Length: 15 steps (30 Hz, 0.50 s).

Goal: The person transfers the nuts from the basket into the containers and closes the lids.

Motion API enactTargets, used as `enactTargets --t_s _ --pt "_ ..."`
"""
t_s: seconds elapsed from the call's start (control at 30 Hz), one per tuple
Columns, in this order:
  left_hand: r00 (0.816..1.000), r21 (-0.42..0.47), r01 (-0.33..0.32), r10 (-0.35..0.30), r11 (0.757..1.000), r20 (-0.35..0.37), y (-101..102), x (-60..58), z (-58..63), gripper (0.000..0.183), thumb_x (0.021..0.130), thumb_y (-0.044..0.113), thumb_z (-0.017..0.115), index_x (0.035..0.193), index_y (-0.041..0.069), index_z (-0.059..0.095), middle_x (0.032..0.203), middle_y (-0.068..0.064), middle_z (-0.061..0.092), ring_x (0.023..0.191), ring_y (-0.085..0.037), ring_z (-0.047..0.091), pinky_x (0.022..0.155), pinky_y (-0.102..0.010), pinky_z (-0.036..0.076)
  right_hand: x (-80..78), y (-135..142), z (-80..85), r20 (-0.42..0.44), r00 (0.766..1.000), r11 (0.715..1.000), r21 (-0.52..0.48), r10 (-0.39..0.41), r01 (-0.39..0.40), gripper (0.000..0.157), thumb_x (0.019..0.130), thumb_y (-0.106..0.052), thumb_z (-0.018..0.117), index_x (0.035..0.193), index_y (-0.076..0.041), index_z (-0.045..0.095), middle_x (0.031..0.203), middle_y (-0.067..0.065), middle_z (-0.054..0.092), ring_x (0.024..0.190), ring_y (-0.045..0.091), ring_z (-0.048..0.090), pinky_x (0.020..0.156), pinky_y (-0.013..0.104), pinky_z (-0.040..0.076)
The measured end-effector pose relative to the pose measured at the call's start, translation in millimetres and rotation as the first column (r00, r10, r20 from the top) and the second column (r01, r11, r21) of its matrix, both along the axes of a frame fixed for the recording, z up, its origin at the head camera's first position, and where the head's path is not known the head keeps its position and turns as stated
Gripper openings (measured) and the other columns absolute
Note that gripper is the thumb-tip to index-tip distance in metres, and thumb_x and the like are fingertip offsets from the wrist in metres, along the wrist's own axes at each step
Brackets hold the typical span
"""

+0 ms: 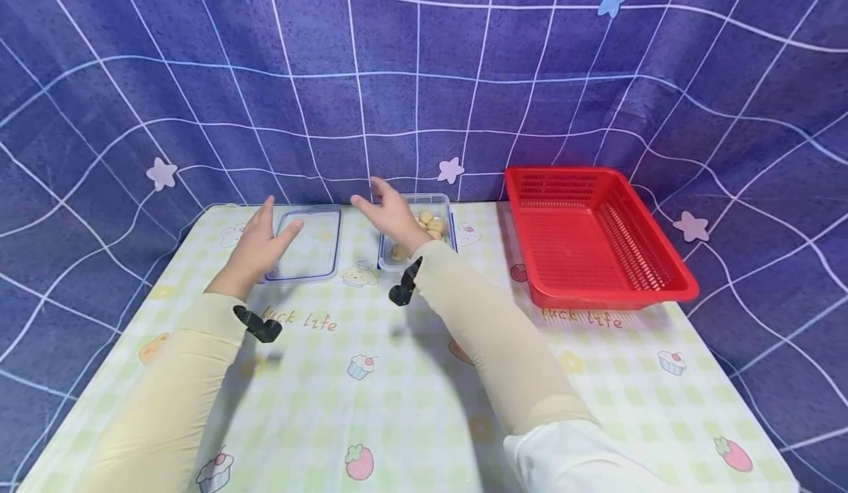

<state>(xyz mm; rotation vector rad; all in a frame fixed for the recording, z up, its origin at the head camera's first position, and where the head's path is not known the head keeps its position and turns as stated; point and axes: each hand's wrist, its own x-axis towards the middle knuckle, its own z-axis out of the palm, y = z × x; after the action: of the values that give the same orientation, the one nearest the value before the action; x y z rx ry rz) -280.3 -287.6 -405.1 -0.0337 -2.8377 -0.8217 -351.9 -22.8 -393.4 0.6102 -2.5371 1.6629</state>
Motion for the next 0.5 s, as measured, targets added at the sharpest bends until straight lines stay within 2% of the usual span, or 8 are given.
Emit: enactTargets --t_s 0.23,0.33,0.4,0.5 --pt "0.997 -0.014 -0.042 0.043 0.999 0.062 -28.0 -2.9 -24.2 0.102 0.097 0.073 0.032 0.161 0.001 0.001 0.166 -0.027 0.007 0.152 -0.048 0.007 0.117 -0.069 0.009 3.3 -32.9 -17.2 0.052 0.999 0.996 0.084 0.000 -0.005 0.074 0.099 -0.045 0.062 0.156 -0.006 0.035 0.150 0.017 0.050 0.137 0.030 0.050 0.112 0.037 0.042" --pt "0.993 -0.010 -0.070 0.070 0.998 0.093 -35.5 -3.4 -31.6 0.102 0.097 0.074 0.030 0.161 0.000 0.000 0.166 -0.028 0.006 0.152 -0.049 0.005 0.118 -0.068 0.008 4.0 -47.4 -24.0 0.030 1.000 0.984 0.178 0.003 -0.008 0.076 0.100 -0.046 0.060 0.157 -0.005 0.033 0.152 0.016 0.049 0.138 0.029 0.049 0.113 0.036 0.041" --pt "0.992 -0.024 -0.075 0.077 0.997 0.097 -39.2 -5.3 -35.5 0.104 0.096 0.075 0.030 0.161 0.000 0.000 0.166 -0.028 0.006 0.151 -0.049 0.004 0.117 -0.069 0.007 4.9 -55.5 -27.2 0.010 1.000 0.959 0.285 0.000 -0.002 0.080 0.099 -0.049 0.060 0.158 -0.004 0.029 0.155 0.015 0.045 0.141 0.028 0.045 0.115 0.035 0.038" --pt "0.991 -0.069 -0.063 0.071 0.996 0.111 -43.1 -8.0 -40.8 0.108 0.094 0.079 0.031 0.161 0.000 0.000 0.165 -0.029 0.005 0.152 -0.049 0.001 0.115 -0.073 0.006 7.0 -64.4 -30.1 -0.021 1.000 0.885 0.466 0.011 0.000 0.091 0.096 -0.055 0.061 0.159 -0.001 0.024 0.160 0.015 0.038 0.146 0.026 0.039 0.119 0.033 0.032"
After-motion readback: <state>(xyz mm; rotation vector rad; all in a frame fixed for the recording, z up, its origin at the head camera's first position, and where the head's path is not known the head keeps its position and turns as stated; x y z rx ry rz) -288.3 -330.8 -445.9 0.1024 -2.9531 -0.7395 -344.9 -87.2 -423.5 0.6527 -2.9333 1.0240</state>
